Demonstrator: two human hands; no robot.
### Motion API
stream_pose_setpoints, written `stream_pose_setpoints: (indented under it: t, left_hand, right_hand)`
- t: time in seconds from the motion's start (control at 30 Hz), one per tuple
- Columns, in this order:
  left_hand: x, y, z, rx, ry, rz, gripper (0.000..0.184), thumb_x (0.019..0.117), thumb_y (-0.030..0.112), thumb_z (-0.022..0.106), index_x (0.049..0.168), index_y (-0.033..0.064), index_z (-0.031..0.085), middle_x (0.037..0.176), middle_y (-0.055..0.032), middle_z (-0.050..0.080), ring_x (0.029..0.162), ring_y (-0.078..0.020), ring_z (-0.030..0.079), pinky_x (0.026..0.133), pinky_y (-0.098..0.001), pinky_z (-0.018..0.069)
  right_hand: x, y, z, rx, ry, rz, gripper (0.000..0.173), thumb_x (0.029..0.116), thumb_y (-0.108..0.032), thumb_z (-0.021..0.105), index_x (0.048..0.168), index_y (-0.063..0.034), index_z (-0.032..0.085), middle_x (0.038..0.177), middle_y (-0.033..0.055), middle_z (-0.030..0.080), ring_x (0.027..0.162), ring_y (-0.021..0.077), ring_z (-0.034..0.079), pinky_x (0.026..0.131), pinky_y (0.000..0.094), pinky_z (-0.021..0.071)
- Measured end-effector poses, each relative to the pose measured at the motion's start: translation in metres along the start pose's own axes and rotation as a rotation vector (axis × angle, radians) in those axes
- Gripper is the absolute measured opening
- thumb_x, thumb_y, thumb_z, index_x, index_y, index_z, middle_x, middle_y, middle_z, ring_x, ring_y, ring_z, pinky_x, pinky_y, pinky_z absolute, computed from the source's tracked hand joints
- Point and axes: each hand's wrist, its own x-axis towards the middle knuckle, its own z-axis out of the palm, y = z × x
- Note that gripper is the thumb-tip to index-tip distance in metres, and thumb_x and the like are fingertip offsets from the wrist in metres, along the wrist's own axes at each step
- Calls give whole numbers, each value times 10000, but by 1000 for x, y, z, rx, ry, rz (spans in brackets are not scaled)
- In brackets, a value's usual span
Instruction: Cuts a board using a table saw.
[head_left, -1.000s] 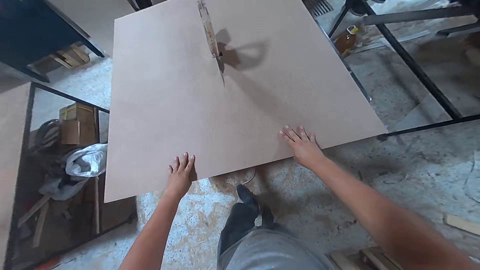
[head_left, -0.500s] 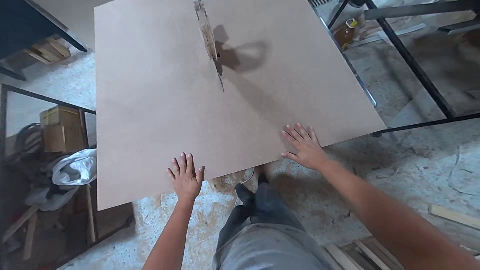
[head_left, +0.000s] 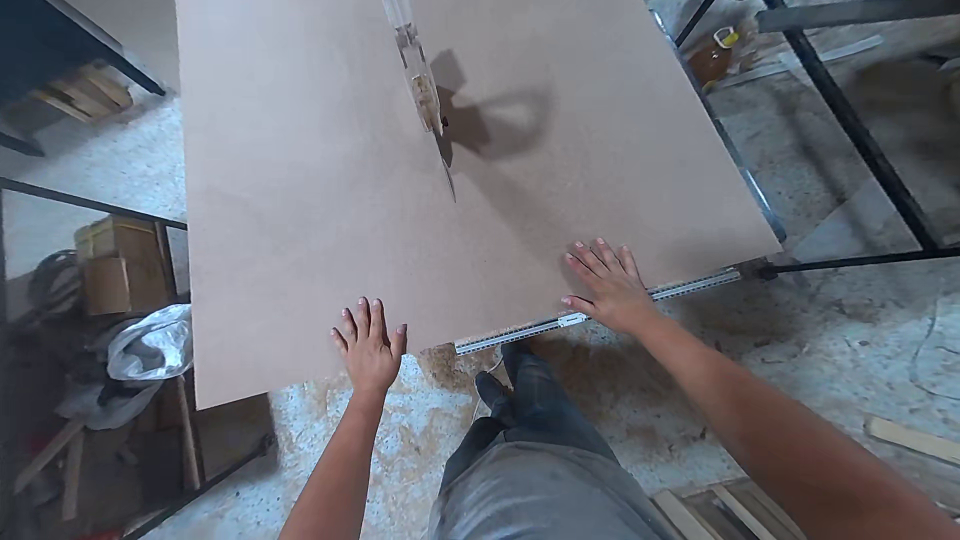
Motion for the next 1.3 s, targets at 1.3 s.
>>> stream_pose_setpoints:
  t: [1.3]
  left_hand:
    - [280, -1, 3, -11, 32, 15, 746, 1008, 717, 195, 1630, 323, 315, 1719, -16, 223, 1597, -322, 114, 1223, -700, 70]
  right_hand:
    - [279, 51, -57, 2, 59, -35, 944, 876, -902, 205, 1626, -337, 301, 1716, 6, 221, 1592, 347, 84, 1218, 715, 34]
